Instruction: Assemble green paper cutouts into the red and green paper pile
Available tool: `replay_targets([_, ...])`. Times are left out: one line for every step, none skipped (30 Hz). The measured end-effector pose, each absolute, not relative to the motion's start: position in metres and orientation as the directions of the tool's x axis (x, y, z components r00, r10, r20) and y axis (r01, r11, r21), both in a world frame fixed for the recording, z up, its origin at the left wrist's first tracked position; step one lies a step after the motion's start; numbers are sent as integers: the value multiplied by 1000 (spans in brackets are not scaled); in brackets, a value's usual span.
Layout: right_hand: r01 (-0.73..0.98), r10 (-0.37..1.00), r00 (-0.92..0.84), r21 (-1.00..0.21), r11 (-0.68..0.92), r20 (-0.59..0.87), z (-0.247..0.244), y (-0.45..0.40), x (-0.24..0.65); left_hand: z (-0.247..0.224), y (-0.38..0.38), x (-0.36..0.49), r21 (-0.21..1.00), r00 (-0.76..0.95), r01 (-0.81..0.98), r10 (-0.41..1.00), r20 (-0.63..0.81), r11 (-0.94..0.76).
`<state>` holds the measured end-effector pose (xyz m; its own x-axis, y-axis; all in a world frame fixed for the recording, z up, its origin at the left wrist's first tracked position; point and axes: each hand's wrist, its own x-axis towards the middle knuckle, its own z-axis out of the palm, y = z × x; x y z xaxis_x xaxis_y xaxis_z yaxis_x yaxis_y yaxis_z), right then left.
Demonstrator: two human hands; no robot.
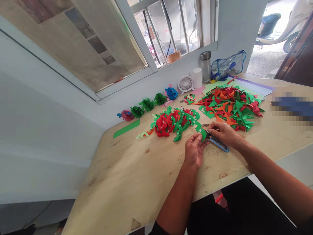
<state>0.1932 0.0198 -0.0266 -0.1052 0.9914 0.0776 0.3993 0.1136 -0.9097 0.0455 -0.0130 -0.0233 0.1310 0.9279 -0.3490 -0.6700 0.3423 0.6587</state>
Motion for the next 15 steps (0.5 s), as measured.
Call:
replay_targets([403, 991, -107, -908, 117, 81, -27, 20, 193, -23, -13, 45, 656, 135, -674, 929, -344, 341])
replay_targets([406, 991, -107, -906, 120, 84, -27, 20, 193, -23, -13, 45, 654, 139, -676, 930, -340, 339])
replay_targets([408, 990, -108, -905, 122, 85, -27, 20, 193, -24, -13, 45, 652, 142, -678, 931, -336, 339])
replay_targets([410, 990, -110, -904, 123, 85, -27, 19, 193, -24, -13, 45, 651, 146, -679, 931, -333, 339])
replay_targets([412, 990, -109, -903, 124, 86, -28, 20, 193, -25, -12, 45, 651, 147, -679, 931, -333, 340])
replay_targets([414, 990, -109, -902, 124, 86, -28, 20, 193, -26, -12, 45, 651, 148, -678, 931, -335, 342])
replay_targets([417, 990, -110, -900, 126, 87, -29, 20, 193, -26, -12, 45, 651, 149, -676, 930, -337, 345])
replay_targets([421, 990, -109, -898, 128, 90, -29, 20, 193, -27, -12, 44, 652, 148, -675, 929, -339, 346])
replay_targets([429, 990, -106, -894, 131, 95, -30, 20, 193, -27, -11, 44, 653, 146, -674, 929, -341, 346])
replay_targets([438, 990, -98, -889, 135, 103, -31, 21, 194, -27, -11, 44, 653, 144, -673, 928, -343, 346])
replay_targets([448, 990, -87, -883, 140, 113, -32, 21, 194, -27, -12, 44, 654, 143, -673, 928, -343, 346])
replay_targets([460, 989, -76, -876, 147, 126, -33, 22, 195, -27, -12, 44, 655, 143, -672, 928, -344, 346])
replay_targets([472, 988, -66, -868, 154, 140, -33, 22, 195, -27, -12, 44, 654, 142, -673, 928, -344, 346])
replay_targets([482, 987, -58, -861, 162, 153, -34, 23, 196, -27, -12, 44, 653, 143, -673, 928, -344, 346])
replay_targets([490, 985, -52, -855, 171, 167, -34, 23, 196, -27, -12, 44, 652, 142, -675, 928, -344, 345])
